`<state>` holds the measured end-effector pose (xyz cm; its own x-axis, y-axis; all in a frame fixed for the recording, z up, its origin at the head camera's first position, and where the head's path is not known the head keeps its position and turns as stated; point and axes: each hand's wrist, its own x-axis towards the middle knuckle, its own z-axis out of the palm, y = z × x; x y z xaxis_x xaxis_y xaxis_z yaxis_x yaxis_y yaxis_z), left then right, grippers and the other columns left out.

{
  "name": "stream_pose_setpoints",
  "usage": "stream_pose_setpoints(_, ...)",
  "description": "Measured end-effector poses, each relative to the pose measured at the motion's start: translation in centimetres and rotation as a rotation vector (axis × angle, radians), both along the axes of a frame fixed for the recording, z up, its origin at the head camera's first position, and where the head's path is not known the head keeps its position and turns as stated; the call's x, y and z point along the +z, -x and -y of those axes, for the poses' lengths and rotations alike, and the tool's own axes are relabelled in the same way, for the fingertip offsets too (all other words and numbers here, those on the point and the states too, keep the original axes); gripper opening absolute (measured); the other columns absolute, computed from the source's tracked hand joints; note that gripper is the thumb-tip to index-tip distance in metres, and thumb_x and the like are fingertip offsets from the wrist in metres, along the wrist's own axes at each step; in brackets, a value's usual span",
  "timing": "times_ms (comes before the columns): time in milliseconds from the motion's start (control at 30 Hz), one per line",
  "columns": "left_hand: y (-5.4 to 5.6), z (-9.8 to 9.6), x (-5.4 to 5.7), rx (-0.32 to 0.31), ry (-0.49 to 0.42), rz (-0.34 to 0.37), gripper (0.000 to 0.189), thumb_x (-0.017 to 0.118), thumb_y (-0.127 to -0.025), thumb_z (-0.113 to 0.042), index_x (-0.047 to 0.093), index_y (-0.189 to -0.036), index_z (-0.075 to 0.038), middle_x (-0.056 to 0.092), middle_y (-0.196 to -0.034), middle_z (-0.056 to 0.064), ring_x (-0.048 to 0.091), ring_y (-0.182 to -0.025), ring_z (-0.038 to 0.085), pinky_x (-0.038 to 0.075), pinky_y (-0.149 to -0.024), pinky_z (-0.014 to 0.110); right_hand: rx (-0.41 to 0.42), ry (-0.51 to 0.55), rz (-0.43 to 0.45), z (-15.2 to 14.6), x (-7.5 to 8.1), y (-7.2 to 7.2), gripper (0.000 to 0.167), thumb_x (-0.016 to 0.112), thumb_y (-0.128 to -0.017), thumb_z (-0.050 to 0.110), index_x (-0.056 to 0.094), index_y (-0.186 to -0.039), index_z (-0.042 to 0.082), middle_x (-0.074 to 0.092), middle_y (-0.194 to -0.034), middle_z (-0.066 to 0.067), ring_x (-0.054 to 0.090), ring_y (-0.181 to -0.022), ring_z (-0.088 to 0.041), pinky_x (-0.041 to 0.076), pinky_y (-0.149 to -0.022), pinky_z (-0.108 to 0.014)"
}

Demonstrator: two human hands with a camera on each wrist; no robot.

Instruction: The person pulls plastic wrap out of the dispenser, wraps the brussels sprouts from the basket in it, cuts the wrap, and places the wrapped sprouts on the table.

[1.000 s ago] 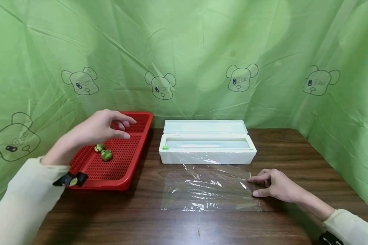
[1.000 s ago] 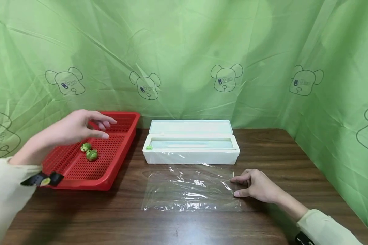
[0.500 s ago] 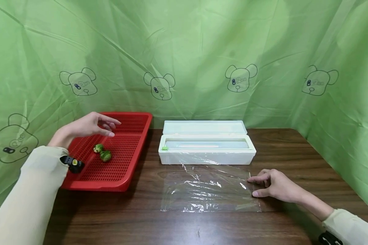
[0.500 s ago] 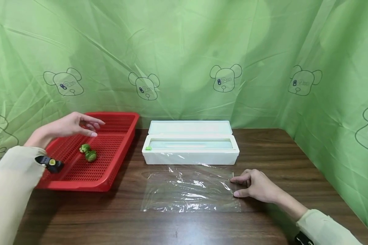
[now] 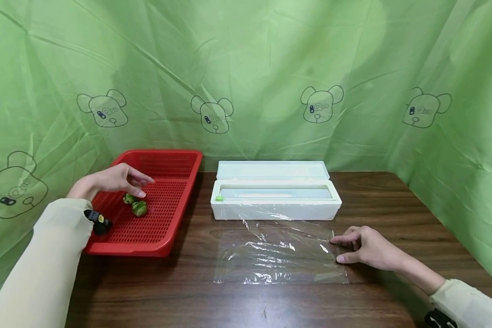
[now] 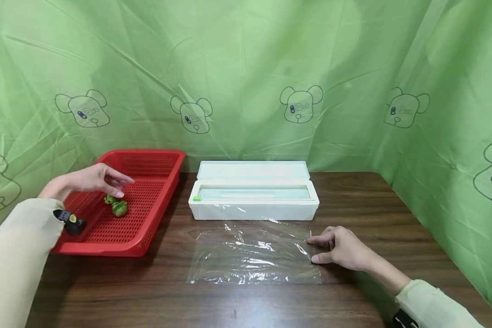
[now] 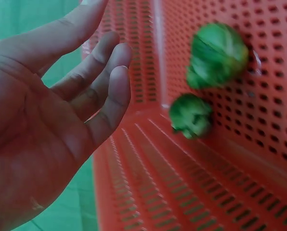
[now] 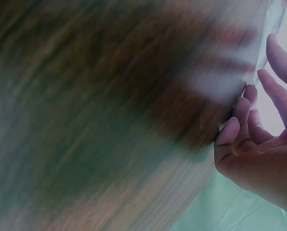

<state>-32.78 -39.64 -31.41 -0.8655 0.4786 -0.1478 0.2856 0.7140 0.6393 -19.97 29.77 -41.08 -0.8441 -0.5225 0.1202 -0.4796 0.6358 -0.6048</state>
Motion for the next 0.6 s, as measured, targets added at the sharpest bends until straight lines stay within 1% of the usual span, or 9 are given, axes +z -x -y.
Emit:
stream_pose_setpoints(67, 0.2, 0.3, -0.6, 0.007, 0.005, 0.019, 0.048, 0.084, -0.089, -0.007, 0.069, -0.132, 0.008, 0.070, -0.127, 0.024, 0.068, -0.103, 0.021, 0.056, -0.078, 0.027, 0.000, 0.002, -0.001, 0.0, 0.0, -0.1, 0.045, 0.093, -0.080, 0.031, 0.081, -0.117, 0.007, 0.069, -0.096, 0.008, 0.052, -0.074, -0.008, 0.044, -0.062, -0.026)
stream_pose_setpoints(133, 0.3, 0.6, -1.1, 0.009, 0.011, 0.038, 0.047, 0.085, -0.088, -0.006, 0.069, -0.130, 0.009, 0.072, -0.124, 0.024, 0.067, -0.095, 0.015, 0.056, -0.075, 0.027, 0.003, 0.004, -0.006, 0.1, -0.1, -0.1, 0.045, 0.093, -0.080, 0.030, 0.081, -0.117, 0.007, 0.068, -0.096, 0.008, 0.051, -0.074, -0.008, 0.043, -0.061, -0.026)
stream_pose_setpoints(200, 0.3, 0.7, -1.5, 0.013, 0.024, 0.064, 0.046, 0.084, -0.088, -0.005, 0.069, -0.129, 0.011, 0.073, -0.118, 0.024, 0.067, -0.086, 0.012, 0.056, -0.071, 0.029, 0.003, 0.004, -0.010, 0.1, -0.1, -0.1, 0.045, 0.093, -0.080, 0.029, 0.081, -0.117, 0.007, 0.068, -0.095, 0.008, 0.051, -0.073, -0.008, 0.043, -0.061, -0.026)
stream_pose_setpoints(233, 0.3, 0.8, -1.7, 0.018, 0.033, 0.072, 0.046, 0.084, -0.088, -0.004, 0.069, -0.128, 0.012, 0.074, -0.116, 0.024, 0.067, -0.083, 0.013, 0.057, -0.070, 0.029, 0.002, 0.002, -0.008, 0.1, -0.1, -0.1, 0.045, 0.093, -0.080, 0.030, 0.081, -0.117, 0.007, 0.068, -0.095, 0.008, 0.051, -0.074, -0.008, 0.044, -0.061, -0.026)
stream_pose_setpoints(267, 0.4, 0.8, -1.9, 0.019, 0.047, 0.074, 0.045, 0.084, -0.088, -0.003, 0.069, -0.127, 0.012, 0.074, -0.115, 0.024, 0.067, -0.082, 0.013, 0.057, -0.069, 0.029, 0.000, -0.001, -0.006, 0.1, -0.1, 0.0, 0.045, 0.093, -0.080, 0.030, 0.081, -0.117, 0.007, 0.068, -0.095, 0.008, 0.052, -0.074, -0.008, 0.044, -0.062, -0.026)
stream_pose_setpoints(367, 0.5, 0.8, -2.2, 0.010, 0.097, 0.075, 0.042, 0.085, -0.087, -0.002, 0.070, -0.123, 0.013, 0.075, -0.112, 0.024, 0.070, -0.087, 0.019, 0.057, -0.071, 0.028, -0.011, -0.010, 0.004, 0.1, 0.0, 0.0, 0.047, 0.093, -0.080, 0.032, 0.081, -0.118, 0.007, 0.068, -0.096, 0.008, 0.052, -0.075, -0.009, 0.043, -0.063, -0.026)
stream_pose_setpoints(467, 0.5, 0.6, -2.4, -0.006, 0.145, 0.081, 0.041, 0.087, -0.084, -0.001, 0.072, -0.120, 0.012, 0.074, -0.113, 0.022, 0.065, -0.097, 0.024, 0.054, -0.073, 0.024, -0.015, -0.017, 0.010, 0.1, 0.1, 0.0, 0.048, 0.093, -0.081, 0.033, 0.080, -0.119, 0.007, 0.069, -0.097, 0.007, 0.052, -0.075, -0.009, 0.044, -0.063, -0.026)
stream_pose_setpoints(533, 0.5, 0.5, -2.4, -0.007, 0.157, 0.107, 0.041, 0.088, -0.084, -0.001, 0.073, -0.119, 0.012, 0.073, -0.114, 0.021, 0.060, -0.097, 0.025, 0.051, -0.070, 0.024, -0.014, -0.015, 0.010, 0.1, 0.0, 0.1, 0.047, 0.093, -0.081, 0.033, 0.080, -0.119, 0.007, 0.069, -0.097, 0.007, 0.052, -0.076, -0.009, 0.044, -0.063, -0.026)
stream_pose_setpoints(600, 0.5, 0.4, -2.6, 0.002, 0.155, 0.150, 0.041, 0.087, -0.084, -0.001, 0.072, -0.120, 0.012, 0.073, -0.113, 0.020, 0.055, -0.093, 0.024, 0.049, -0.066, 0.026, -0.012, -0.012, 0.010, 0.1, 0.0, 0.1, 0.047, 0.093, -0.081, 0.032, 0.081, -0.119, 0.007, 0.069, -0.097, 0.008, 0.052, -0.076, -0.009, 0.044, -0.063, -0.026)
